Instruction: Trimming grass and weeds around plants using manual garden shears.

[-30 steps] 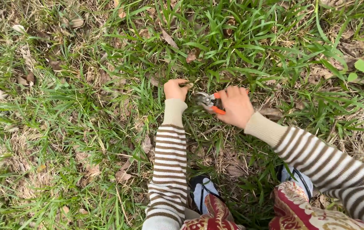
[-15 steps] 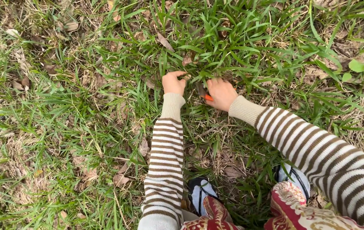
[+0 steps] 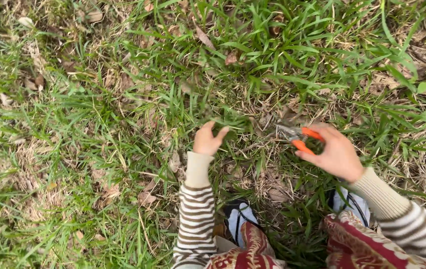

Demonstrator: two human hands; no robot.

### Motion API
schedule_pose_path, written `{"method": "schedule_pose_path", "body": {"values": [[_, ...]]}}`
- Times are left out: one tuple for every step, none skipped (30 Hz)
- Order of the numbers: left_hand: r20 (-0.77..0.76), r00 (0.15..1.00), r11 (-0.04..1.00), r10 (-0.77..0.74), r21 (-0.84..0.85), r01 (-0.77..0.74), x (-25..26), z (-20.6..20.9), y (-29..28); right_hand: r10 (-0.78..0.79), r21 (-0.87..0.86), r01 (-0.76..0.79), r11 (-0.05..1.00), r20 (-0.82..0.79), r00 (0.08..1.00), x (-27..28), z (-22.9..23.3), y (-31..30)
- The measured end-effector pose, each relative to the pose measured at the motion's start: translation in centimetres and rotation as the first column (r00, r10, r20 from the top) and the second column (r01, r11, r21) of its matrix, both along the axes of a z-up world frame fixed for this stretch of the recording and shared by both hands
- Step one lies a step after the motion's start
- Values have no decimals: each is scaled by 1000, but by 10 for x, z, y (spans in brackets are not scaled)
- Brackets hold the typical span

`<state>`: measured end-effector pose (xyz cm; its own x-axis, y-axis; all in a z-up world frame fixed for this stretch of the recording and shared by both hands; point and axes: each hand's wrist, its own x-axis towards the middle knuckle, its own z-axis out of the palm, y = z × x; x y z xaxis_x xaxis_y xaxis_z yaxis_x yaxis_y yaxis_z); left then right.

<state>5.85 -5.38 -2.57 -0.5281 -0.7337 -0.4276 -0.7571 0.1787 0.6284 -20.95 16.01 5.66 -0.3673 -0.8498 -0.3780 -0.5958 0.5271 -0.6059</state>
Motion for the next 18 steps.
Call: {"method": "schedule_pose_path", "body": {"values": [[-1,1000,1000,12,-1,-12,-8,13,4,12,-1,-12,1000,-1,1000,-1,-9,12],[94,995,994,39,-104,-29,-17,26,10,-20,11,20,1000,-20,1000,-3,-17,25],[187,980,978,75,-204,-36,-27,39,16,-51,23,52,998,-38,998,-7,-26,38],[181,980,977,88,-208,-50,-30,38,20,-39,19,40,999,-44,998,-6,-23,42],[247,963,934,108,-357,-13,-35,36,24,-68,19,69,997,-47,997,-6,-21,46],[311,942,871,127,-488,44,-41,34,31,-108,24,109,994,-51,993,-6,-19,55],[306,943,872,129,-487,39,-46,35,35,-105,25,107,994,-57,993,-10,-11,52],[248,964,809,94,-583,71,-50,36,42,-121,30,122,992,-39,992,-10,-3,53],[193,980,735,50,-672,95,-56,36,50,-137,36,138,990,-21,990,-12,5,55],[182,983,735,26,-670,105,-58,40,53,-160,38,162,986,-32,987,-15,3,59],[110,993,876,-36,-475,85,-62,43,56,-163,1,163,987,-40,986,-21,1,65],[26,995,964,-97,-248,100,-69,47,59,-178,-36,176,984,-51,983,-27,1,72],[12,991,961,-132,-245,131,-75,64,54,-212,-34,211,977,-65,975,-36,7,78],[-10,947,913,-321,-270,307,-78,82,45,-194,-8,195,981,-138,971,-45,13,80],[-26,866,831,-499,-299,470,-81,101,37,-172,22,181,983,-208,963,-54,19,82],[-33,855,818,-518,-310,484,-91,119,25,-195,13,203,979,-219,956,-66,18,89],[99,759,698,-644,-331,635,-101,137,15,-189,-49,183,982,-345,919,-78,18,97],[233,632,555,-739,-320,768,-109,156,6,-185,-96,158,983,-462,867,-87,18,108]]}}
